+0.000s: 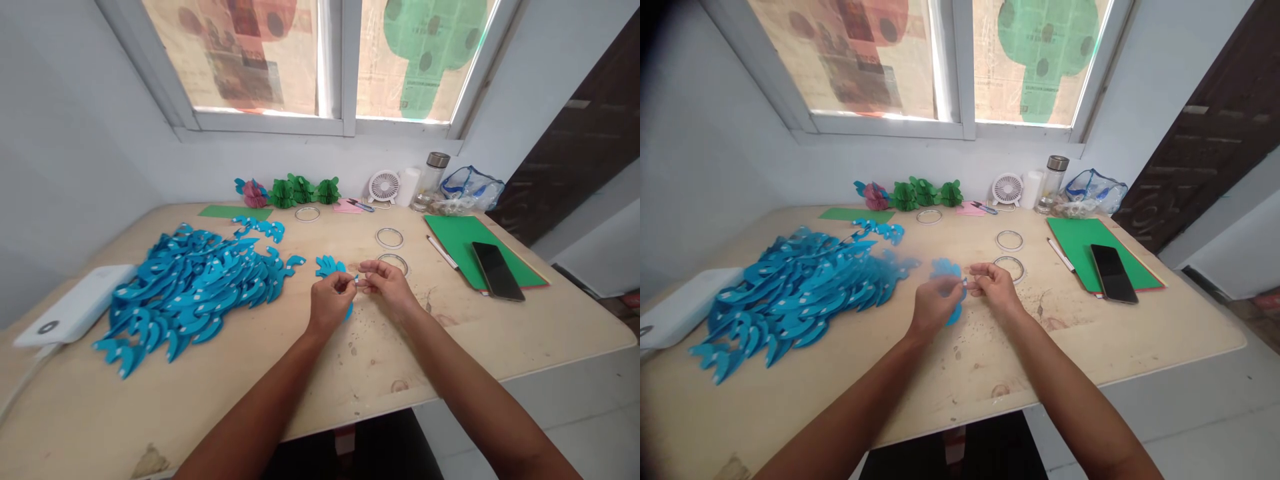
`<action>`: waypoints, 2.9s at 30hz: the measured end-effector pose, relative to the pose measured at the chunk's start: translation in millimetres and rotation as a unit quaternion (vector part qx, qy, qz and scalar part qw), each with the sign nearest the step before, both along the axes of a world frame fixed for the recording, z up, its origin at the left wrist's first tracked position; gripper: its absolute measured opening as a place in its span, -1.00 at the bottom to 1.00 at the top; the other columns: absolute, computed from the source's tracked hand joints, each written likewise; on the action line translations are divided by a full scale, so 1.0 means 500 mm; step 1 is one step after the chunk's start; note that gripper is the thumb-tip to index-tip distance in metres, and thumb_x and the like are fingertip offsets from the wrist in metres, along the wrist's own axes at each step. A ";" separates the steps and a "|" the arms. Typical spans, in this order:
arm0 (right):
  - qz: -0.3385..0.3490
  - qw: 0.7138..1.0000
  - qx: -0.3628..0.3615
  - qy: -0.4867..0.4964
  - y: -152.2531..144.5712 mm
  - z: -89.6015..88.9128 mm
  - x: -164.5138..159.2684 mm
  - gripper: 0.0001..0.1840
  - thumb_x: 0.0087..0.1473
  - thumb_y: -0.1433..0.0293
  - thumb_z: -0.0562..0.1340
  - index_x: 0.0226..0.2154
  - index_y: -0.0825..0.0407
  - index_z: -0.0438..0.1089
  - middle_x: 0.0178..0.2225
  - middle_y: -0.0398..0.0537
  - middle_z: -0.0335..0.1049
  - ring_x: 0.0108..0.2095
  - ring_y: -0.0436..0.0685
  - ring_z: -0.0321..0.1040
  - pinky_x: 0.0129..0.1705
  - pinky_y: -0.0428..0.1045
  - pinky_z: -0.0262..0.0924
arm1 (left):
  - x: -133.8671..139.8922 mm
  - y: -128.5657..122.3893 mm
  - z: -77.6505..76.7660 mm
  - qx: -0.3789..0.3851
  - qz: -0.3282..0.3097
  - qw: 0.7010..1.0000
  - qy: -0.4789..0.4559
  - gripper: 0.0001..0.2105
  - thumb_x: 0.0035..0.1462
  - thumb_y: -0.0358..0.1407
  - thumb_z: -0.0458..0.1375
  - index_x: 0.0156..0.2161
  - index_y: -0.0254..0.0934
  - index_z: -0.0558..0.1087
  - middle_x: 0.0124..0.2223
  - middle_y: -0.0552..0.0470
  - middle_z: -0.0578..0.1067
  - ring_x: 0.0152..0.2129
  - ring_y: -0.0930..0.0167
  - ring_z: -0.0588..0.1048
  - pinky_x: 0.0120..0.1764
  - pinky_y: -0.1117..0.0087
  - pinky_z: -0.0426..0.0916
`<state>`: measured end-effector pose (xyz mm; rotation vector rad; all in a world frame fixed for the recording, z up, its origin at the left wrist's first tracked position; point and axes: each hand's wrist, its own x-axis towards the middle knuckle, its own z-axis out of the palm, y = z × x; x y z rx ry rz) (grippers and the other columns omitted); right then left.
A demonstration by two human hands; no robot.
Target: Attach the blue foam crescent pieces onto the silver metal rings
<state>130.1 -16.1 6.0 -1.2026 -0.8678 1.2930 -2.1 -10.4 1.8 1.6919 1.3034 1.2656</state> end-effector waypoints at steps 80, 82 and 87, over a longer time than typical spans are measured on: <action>-0.058 0.722 -0.055 -0.687 0.010 0.014 0.080 -0.74 0.15 0.32 0.00 -0.22 0.03 0.34 -0.35 0.04 0.43 -0.31 0.14 0.27 -0.33 -0.03 -0.07 | -0.001 0.011 -0.011 -0.162 -0.052 0.958 -0.230 -0.87 -0.15 -0.32 0.16 -0.41 -0.31 0.45 -0.54 0.11 0.42 -0.65 0.55 0.34 -0.55 0.52 0.26; -0.087 0.746 -0.045 -0.659 0.013 0.013 0.085 -0.73 0.13 0.38 -0.02 -0.14 0.01 0.28 -0.37 -0.01 0.42 -0.37 0.12 0.27 -0.39 -0.05 -0.09 | -0.001 0.012 -0.012 -0.162 -0.056 0.957 -0.233 -0.86 -0.14 -0.31 0.16 -0.40 -0.31 0.46 -0.53 0.11 0.43 -0.64 0.54 0.34 -0.54 0.52 0.26; -0.096 0.818 0.006 -0.567 0.023 -0.002 0.095 -0.76 0.03 0.43 0.02 -0.24 0.01 0.31 -0.47 -0.09 0.34 -0.46 0.07 0.20 -0.45 -0.08 -0.12 | 0.000 0.016 -0.018 -0.175 -0.063 0.952 -0.243 -0.84 -0.12 -0.29 0.17 -0.38 -0.32 0.48 -0.50 0.08 0.46 -0.62 0.54 0.36 -0.52 0.51 0.27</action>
